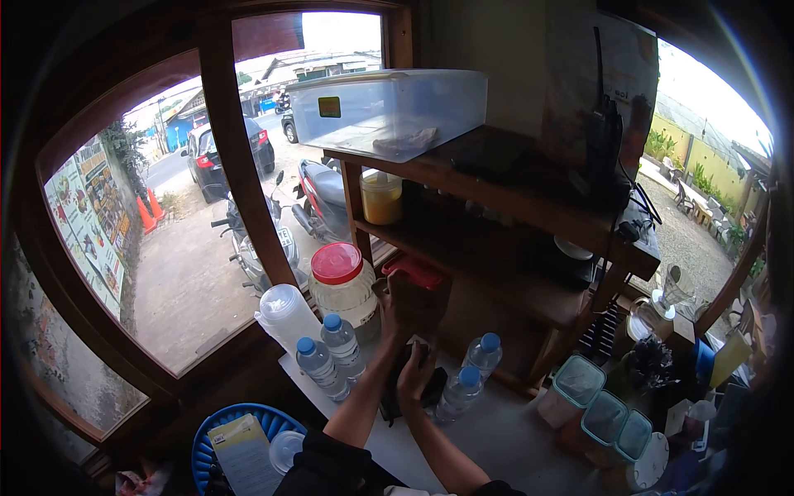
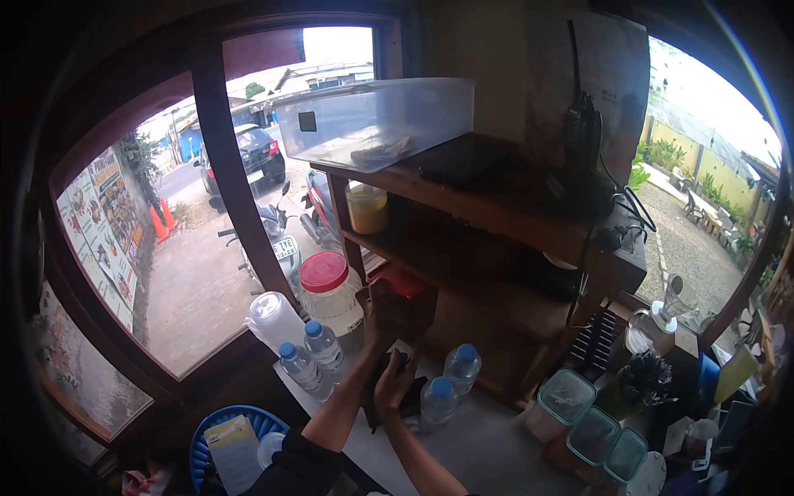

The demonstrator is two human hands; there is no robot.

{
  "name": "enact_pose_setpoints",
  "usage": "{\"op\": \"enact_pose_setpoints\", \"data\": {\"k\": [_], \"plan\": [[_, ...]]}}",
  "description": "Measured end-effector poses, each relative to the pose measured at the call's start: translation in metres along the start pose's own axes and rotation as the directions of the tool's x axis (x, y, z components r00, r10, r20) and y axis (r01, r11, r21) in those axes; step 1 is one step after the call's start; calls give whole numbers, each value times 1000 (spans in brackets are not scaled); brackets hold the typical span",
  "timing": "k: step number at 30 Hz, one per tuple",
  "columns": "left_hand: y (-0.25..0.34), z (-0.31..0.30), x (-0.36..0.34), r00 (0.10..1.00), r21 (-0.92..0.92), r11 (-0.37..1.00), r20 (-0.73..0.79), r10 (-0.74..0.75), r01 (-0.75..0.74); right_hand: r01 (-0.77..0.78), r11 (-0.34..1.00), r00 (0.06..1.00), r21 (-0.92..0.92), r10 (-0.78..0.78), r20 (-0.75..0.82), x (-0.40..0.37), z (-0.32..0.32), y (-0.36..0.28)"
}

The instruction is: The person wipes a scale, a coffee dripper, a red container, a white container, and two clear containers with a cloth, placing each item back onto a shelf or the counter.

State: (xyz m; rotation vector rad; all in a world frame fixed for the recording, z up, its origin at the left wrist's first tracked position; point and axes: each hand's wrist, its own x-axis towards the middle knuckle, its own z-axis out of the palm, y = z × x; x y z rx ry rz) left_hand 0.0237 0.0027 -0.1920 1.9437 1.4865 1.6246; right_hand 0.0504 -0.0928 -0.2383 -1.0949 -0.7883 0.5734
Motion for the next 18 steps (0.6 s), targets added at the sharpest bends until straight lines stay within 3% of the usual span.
{"op": "enact_pose_setpoints", "data": {"k": [3, 6, 15, 18], "plan": [[-10, 14, 9, 1000, 0, 1000, -17, 0, 0, -175, 976, 984, 131, 171, 45, 3, 4, -21], [-18, 28, 17, 1000, -12, 1000, -31, 2, -3, -12, 997, 1000, 70, 13, -18, 10, 12, 7], [-48, 58, 35, 997, -34, 999, -66, -34, 32, -99, 995, 995, 21, 99, -2, 8, 11, -1], [-43, 48, 30, 996, 81, 994, -60, -68, 73, -53, 998, 999, -15, 53, -12, 10, 9, 6]]}}
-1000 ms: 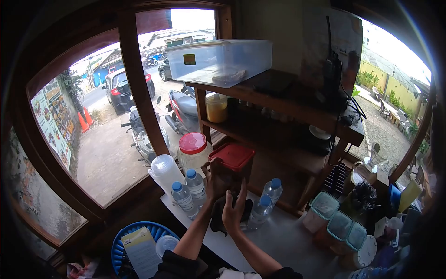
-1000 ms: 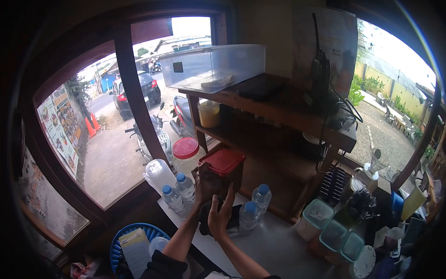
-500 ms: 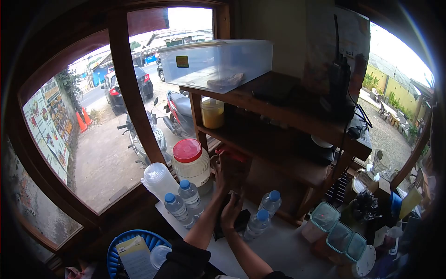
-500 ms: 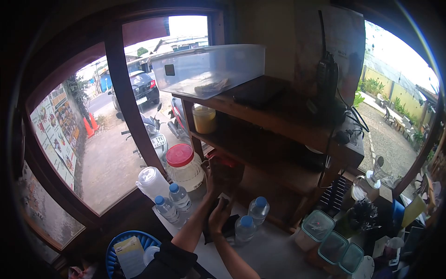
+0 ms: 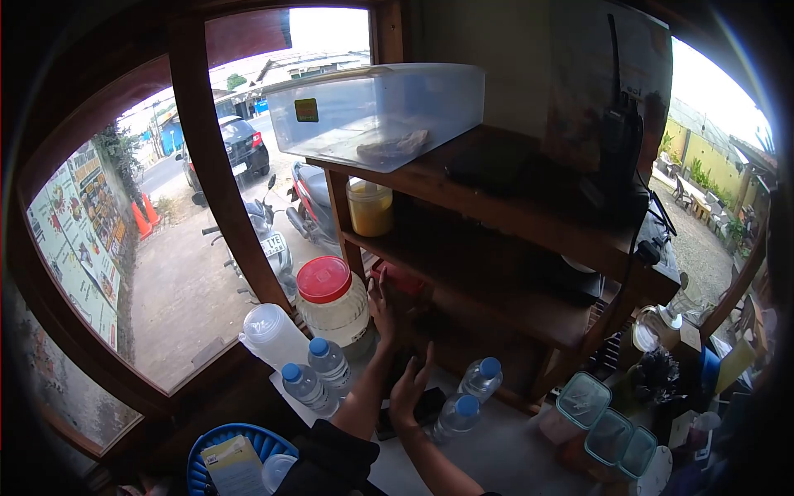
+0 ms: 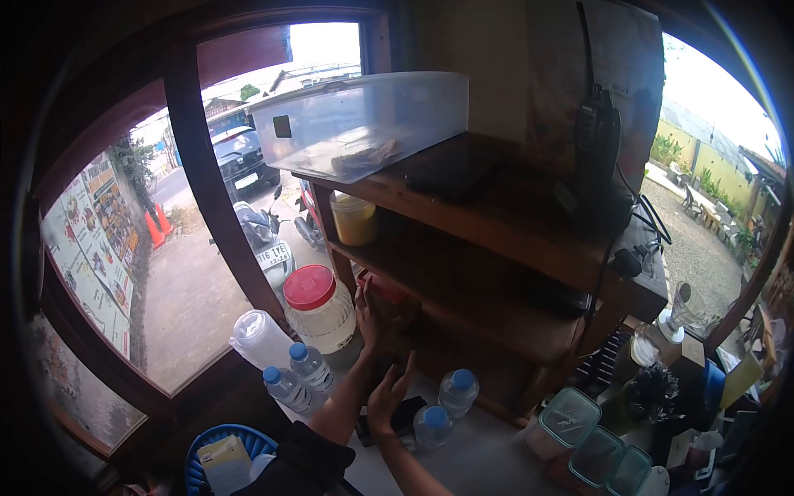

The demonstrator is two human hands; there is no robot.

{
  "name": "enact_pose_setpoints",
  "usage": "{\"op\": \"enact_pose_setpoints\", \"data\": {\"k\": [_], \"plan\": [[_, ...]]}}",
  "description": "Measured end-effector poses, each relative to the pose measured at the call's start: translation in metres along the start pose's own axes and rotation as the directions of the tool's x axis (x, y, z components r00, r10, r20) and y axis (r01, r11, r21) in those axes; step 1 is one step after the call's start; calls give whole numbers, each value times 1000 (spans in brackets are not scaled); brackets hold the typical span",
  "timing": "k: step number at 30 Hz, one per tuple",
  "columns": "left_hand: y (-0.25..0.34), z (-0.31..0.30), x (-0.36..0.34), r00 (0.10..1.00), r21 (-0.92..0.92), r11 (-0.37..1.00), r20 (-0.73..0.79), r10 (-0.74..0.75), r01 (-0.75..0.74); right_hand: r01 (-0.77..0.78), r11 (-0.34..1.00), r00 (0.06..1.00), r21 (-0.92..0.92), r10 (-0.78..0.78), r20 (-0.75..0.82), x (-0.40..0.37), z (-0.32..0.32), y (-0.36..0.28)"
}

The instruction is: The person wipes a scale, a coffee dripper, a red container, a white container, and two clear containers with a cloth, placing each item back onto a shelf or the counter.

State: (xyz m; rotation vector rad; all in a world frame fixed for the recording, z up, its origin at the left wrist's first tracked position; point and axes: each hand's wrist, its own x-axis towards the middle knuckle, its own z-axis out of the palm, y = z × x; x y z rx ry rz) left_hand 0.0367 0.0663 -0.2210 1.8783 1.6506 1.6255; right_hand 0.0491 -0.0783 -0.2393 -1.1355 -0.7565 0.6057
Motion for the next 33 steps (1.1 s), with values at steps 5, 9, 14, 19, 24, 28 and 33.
{"op": "enact_pose_setpoints", "data": {"k": [5, 9, 14, 19, 24, 28, 33], "plan": [[-28, 19, -17, 994, -269, 957, 55, -95, 107, -40, 999, 999, -37, 39, -26, 1, 0, 7], [-32, 31, -13, 999, -253, 966, 6, -53, 53, -27, 999, 998, -40, 24, -59, 6, 0, 13], [-47, 61, 3, 988, -527, 836, 62, -144, 155, -80, 996, 994, 33, 83, -76, 3, 0, 8], [-41, 68, 25, 977, -300, 930, 86, -194, 211, -128, 989, 990, 70, 132, -47, 1, -2, 2], [-61, 93, 47, 975, -296, 929, 78, -209, 223, -117, 993, 993, -22, 117, -2, 2, -4, 17], [-96, 123, 63, 957, -470, 834, 117, -265, 288, -148, 988, 989, -45, 148, 0, 3, -5, 22], [-148, 161, 72, 966, -461, 853, 189, -178, 247, -200, 978, 980, 62, 200, 13, 4, -4, 20]]}}
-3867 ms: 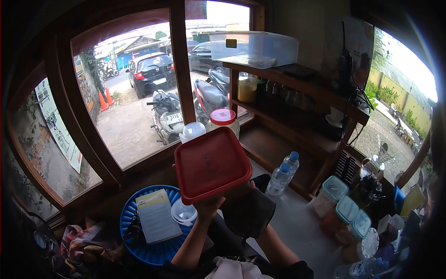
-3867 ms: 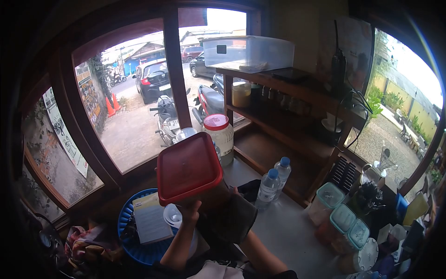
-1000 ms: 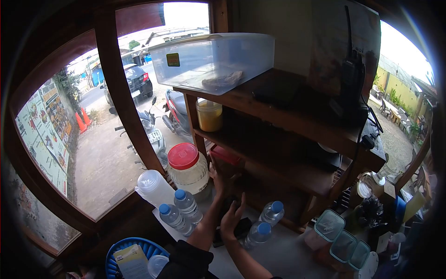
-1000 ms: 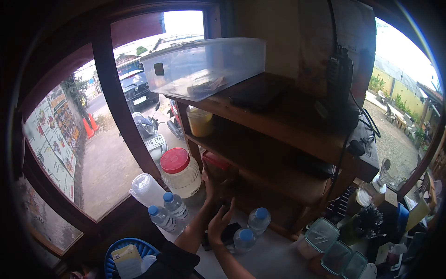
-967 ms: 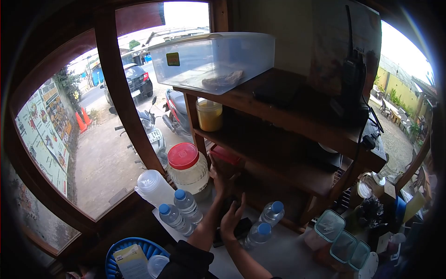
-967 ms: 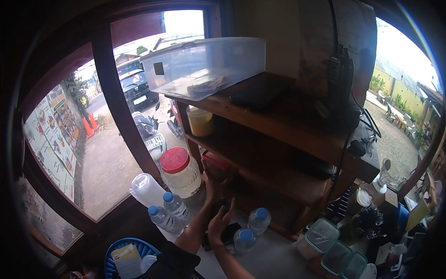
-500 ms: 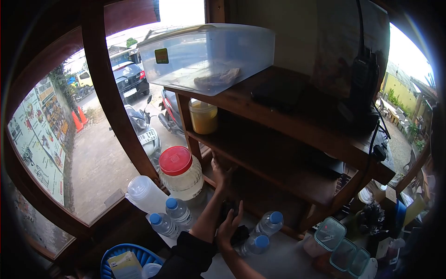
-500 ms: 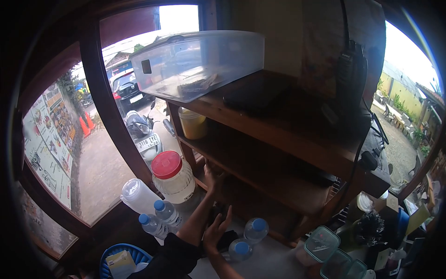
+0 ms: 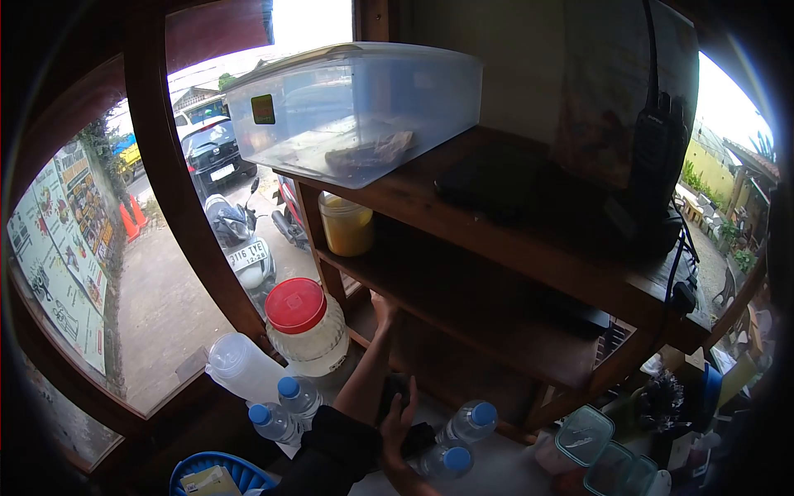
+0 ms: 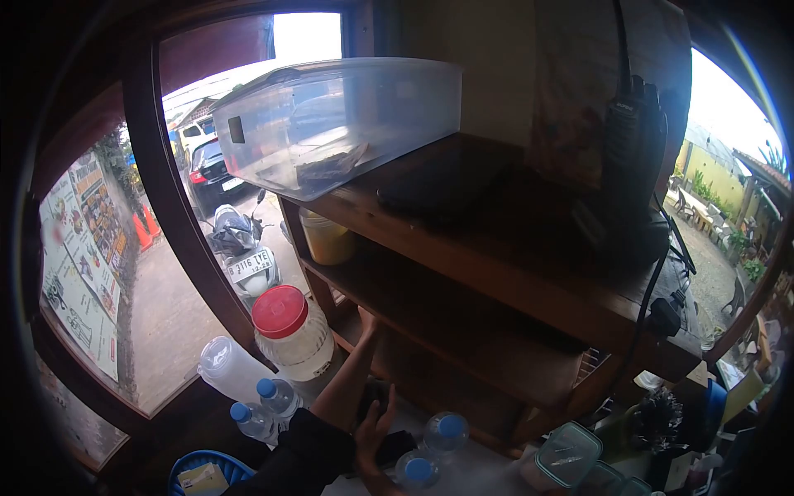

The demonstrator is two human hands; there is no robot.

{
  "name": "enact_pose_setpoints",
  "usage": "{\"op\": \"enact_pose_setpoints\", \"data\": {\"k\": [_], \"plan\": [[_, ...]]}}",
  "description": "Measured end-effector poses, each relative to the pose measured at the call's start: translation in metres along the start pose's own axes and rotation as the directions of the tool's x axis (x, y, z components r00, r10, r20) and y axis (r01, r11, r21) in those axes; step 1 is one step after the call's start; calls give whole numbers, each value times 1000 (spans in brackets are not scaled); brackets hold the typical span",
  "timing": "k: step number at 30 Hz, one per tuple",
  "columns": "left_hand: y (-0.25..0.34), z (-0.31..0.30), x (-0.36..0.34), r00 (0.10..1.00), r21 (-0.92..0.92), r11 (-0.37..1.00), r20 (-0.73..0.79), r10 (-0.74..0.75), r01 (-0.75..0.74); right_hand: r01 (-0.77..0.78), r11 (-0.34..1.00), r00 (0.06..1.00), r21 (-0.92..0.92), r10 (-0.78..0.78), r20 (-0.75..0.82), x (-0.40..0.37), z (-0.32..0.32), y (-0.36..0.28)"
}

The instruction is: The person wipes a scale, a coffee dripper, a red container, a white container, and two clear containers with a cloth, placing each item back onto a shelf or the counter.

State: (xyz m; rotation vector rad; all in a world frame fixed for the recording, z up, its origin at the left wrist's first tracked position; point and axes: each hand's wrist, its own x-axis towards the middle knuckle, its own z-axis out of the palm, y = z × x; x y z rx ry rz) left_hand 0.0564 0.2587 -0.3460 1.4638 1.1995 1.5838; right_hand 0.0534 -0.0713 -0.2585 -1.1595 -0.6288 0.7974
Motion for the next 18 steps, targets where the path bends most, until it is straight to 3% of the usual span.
{"op": "enact_pose_setpoints", "data": {"k": [6, 9, 12, 15, 16, 18], "plan": [[-17, 1, 4, 996, 125, 988, 0, 94, -93, -52, 998, 999, 19, 51, 19, -4, 1, -10], [42, -5, -21, 994, 151, 983, -36, 108, -101, -85, 992, 995, 94, 80, 58, -4, 0, -9], [89, -13, -47, 987, 498, 862, 158, 20, -97, -71, 992, 993, 108, 60, 100, -8, 1, -21], [166, -30, -83, 967, 428, 891, 121, -224, 152, -51, 989, 992, 138, 34, 122, -19, 4, -29], [161, -38, -86, 959, 376, 924, 226, -169, 75, -31, 991, 989, 128, 12, 150, -25, 4, -35], [178, -51, -106, 950, 430, 903, 286, -121, -14, 18, 994, 979, 112, -41, 202, -32, 3, -48]]}}
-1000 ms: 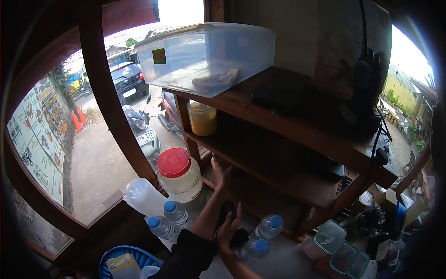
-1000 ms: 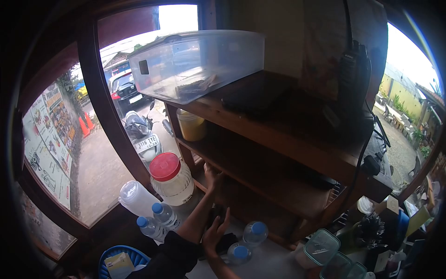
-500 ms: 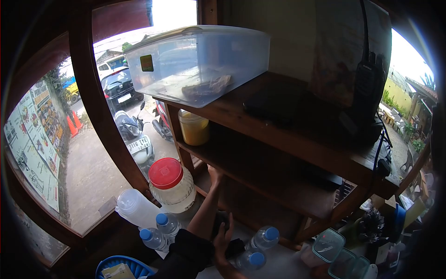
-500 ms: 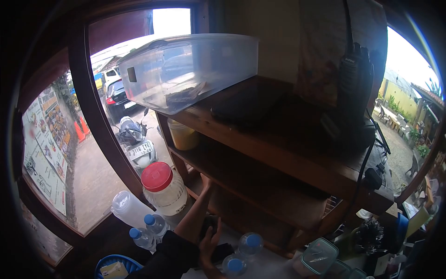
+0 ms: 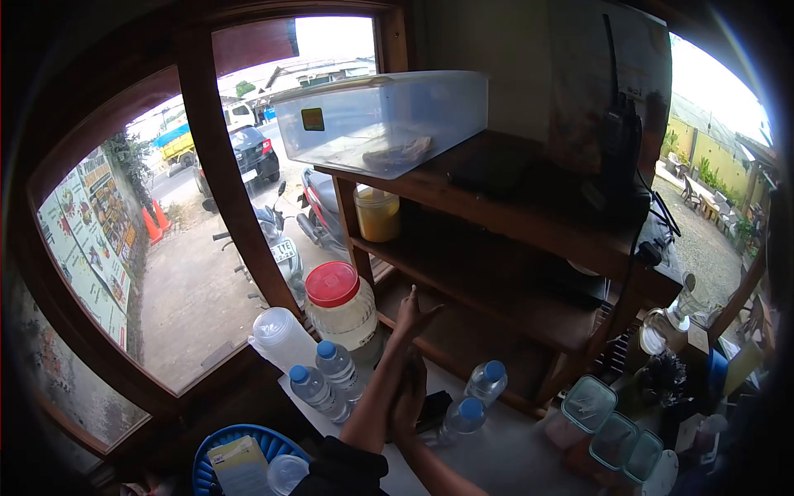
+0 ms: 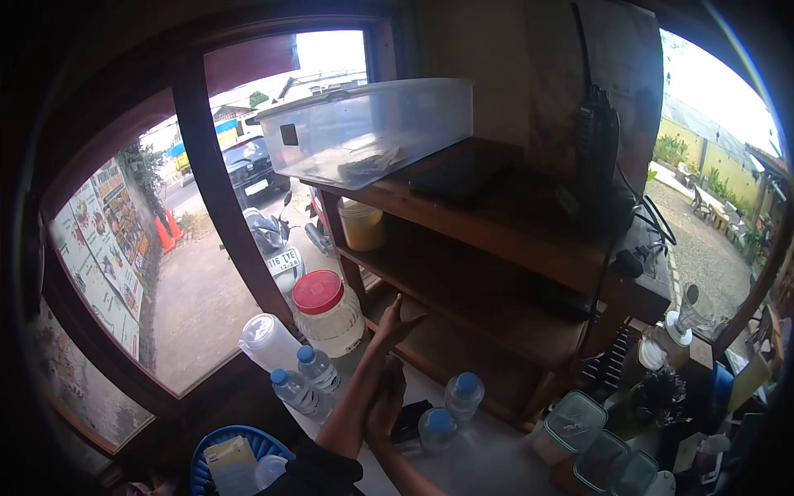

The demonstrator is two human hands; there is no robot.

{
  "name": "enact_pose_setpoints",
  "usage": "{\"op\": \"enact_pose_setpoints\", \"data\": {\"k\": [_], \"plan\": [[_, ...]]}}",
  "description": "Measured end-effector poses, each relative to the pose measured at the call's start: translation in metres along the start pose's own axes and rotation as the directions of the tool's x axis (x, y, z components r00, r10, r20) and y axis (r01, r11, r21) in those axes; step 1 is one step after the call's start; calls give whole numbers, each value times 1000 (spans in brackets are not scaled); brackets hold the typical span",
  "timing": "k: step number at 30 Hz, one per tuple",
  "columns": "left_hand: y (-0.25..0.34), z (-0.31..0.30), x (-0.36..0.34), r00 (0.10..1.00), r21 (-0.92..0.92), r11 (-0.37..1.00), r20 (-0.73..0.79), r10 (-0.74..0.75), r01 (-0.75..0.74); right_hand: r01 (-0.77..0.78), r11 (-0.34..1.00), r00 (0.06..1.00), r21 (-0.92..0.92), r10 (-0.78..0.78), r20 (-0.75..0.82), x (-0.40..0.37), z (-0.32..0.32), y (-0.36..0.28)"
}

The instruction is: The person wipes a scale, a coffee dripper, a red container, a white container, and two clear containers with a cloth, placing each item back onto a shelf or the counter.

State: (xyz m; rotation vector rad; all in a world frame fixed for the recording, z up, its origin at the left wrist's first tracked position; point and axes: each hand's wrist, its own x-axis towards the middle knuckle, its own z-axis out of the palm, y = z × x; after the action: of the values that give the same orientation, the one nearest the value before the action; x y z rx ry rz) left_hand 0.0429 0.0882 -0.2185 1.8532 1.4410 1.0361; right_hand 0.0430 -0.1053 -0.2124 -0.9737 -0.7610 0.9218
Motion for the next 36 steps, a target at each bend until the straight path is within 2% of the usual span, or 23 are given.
{"op": "enact_pose_setpoints", "data": {"k": [1, 4, 7, 8, 12, 13, 14, 15, 18, 20, 23, 24, 25, 27, 29, 30, 31, 34, 36], "plan": [[13, -8, -17, 999, 39, 999, 23, 31, -32, 21, 1000, 999, -15, -21, 27, -4, 0, -7], [69, -48, -77, 960, -157, 983, 275, -49, 95, 99, 994, 992, -47, -95, 82, -24, -3, -23], [115, -84, -130, 932, -157, 985, 362, -16, 78, 70, 997, 977, 31, -75, 200, -51, -15, -52], [121, -96, -140, 911, -148, 986, 413, -7, 74, 123, 991, 970, 53, -131, 206, -58, -17, -65], [156, -133, -192, 907, -336, 937, 357, 221, -96, 184, 982, 877, -39, -146, 458, -85, -41, -110], [165, -141, -202, 902, -380, 917, 342, 265, -125, 211, 976, 825, -49, -151, 545, -89, -50, -114], [164, -143, -209, 888, -526, 831, 275, 368, -182, 182, 981, 798, -72, -105, 594, -95, -58, -126], [181, -154, -222, 882, -603, 787, 292, 370, -130, 154, 983, 767, -97, -57, 639, -101, -66, -140], [202, -156, -241, 868, -702, 700, 263, 421, -127, 116, 991, 759, -71, -42, 649, -110, -93, -168], [211, -145, -248, 871, -773, 619, 202, 448, -139, 105, 987, 802, -121, -12, 597, -113, -116, -188], [220, -106, -255, 877, -797, 575, 130, 463, -185, 111, 973, 883, -204, -2, 470, -113, -149, -214], [223, -91, -259, 868, -796, 577, 147, 474, -181, 122, 964, 907, -235, -12, 422, -111, -162, -217], [222, -72, -260, 846, -842, 521, 172, 504, -139, 130, 955, 927, -267, -21, 374, -108, -175, -219], [215, -31, -261, 851, -760, 646, 289, 439, -76, 251, 878, 949, -407, -142, 281, -97, -203, -217], [212, 6, -270, 872, -656, 742, 273, 407, -141, 325, 763, 945, -558, -289, 156, -88, -225, -215], [208, 22, -275, 863, -551, 797, 249, 440, -248, 334, 694, 924, -638, -374, 77, -86, -234, -214], [197, 41, -276, 856, -483, 848, 324, 403, -217, 325, 622, 888, -712, -459, 4, -85, -245, -212], [173, 95, -275, 836, -280, 909, 376, 399, -308, 239, 641, 919, -729, -392, -43, -73, -280, -196], [175, 117, -276, 843, -420, 863, 322, 430, -280, 207, 689, 951, -695, -307, -21, -66, -294, -186]]}}
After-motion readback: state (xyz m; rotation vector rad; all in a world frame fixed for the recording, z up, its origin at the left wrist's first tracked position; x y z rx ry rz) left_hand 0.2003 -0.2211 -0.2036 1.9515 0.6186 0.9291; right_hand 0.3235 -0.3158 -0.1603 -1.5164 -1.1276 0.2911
